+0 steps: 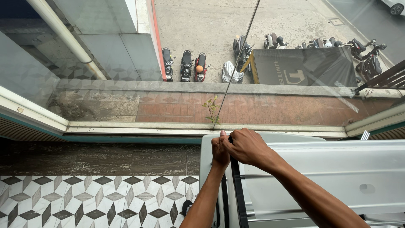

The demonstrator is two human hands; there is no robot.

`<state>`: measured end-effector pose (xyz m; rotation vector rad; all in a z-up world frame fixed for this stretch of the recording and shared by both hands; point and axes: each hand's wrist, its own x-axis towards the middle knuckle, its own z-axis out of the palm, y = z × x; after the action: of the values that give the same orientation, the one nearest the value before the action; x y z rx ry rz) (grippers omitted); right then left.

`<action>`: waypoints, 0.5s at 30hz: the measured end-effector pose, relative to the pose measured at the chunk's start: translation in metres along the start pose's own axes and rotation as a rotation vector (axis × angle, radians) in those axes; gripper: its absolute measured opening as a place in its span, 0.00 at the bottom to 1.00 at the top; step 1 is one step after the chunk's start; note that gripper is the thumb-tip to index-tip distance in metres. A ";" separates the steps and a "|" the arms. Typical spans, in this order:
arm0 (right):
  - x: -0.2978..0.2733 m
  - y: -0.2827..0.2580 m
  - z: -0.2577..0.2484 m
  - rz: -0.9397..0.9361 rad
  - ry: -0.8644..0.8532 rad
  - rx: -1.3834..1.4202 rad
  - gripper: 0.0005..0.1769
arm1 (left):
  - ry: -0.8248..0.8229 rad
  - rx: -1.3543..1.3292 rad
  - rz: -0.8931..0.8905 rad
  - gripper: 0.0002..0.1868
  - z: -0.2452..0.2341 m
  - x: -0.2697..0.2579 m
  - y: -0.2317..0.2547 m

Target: The person assembles a metal shelving unit by inserting metal rods into the frame and securing them with plastic clips. They repeatedly pick up rods and clips from a black tray, insert the rods into the frame, and attach the clips to hold the rods in place.

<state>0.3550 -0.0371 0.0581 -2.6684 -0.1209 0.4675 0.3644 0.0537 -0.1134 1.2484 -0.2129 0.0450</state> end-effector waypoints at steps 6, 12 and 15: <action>-0.005 -0.005 -0.003 -0.018 0.020 0.022 0.42 | -0.006 -0.001 -0.013 0.37 0.001 0.000 0.009; -0.007 -0.006 -0.004 -0.019 0.021 0.016 0.43 | -0.022 -0.008 -0.003 0.37 0.002 -0.001 0.010; -0.006 -0.004 -0.002 -0.009 -0.004 0.030 0.43 | -0.017 0.002 -0.008 0.37 0.001 -0.004 0.005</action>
<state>0.3497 -0.0353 0.0632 -2.6366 -0.1263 0.4676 0.3595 0.0550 -0.1096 1.2517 -0.2229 0.0277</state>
